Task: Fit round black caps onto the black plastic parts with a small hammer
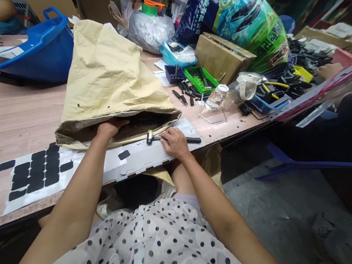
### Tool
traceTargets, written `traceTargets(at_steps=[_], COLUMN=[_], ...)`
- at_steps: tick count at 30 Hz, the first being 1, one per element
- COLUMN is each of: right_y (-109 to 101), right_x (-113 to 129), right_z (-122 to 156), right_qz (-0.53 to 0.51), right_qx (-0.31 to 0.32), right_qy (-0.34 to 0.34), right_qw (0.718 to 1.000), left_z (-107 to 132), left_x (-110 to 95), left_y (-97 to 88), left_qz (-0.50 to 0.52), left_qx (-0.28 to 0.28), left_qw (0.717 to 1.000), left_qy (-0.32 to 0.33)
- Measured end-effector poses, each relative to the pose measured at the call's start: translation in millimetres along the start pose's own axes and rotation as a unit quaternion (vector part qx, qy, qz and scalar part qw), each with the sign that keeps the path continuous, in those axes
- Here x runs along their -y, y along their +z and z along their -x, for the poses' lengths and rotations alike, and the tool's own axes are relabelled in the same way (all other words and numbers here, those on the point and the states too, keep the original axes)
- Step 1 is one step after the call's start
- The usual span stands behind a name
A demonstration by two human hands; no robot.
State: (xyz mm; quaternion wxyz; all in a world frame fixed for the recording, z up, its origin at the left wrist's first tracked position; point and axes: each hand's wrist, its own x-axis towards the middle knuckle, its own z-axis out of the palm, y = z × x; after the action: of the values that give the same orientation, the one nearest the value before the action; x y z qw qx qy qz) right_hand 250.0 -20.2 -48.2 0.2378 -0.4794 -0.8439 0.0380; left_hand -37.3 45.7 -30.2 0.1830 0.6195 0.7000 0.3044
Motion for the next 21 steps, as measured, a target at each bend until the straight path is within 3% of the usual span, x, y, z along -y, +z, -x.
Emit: traceTargets(at_steps=[3, 6, 10, 15, 21], right_y=[-0.2, 0.3, 1.4, 1.6, 2.1], right_x=[0.0, -0.4, -1.0, -2.5, -6.5], right_z=[-0.3, -0.2, 0.4, 1.5, 1.9], right_qz=[0.002, 0.001, 0.000, 0.001, 0.008], right_qx=[0.000, 0.000, -0.002, -0.007, 0.003], right_qy=[0.001, 0.002, 0.002, 0.002, -0.010], right_qw=[1.000, 1.000, 1.000, 1.000, 1.000], left_z=[11.2, 36.7, 85.8, 132.1, 144.5], left_x=[7.8, 4.6, -11.6, -27.1, -15.9], left_y=[-1.7, -14.9, -29.9, -17.2, -5.3], left_qz=[-0.001, -0.035, -0.021, 0.026, 0.044], left_qx=[-0.029, -0.034, 0.000, 0.096, 0.054], left_qw=[0.999, 0.998, 0.998, 0.986, 0.988], left_qy=[-0.017, -0.048, 0.053, 0.135, 0.138])
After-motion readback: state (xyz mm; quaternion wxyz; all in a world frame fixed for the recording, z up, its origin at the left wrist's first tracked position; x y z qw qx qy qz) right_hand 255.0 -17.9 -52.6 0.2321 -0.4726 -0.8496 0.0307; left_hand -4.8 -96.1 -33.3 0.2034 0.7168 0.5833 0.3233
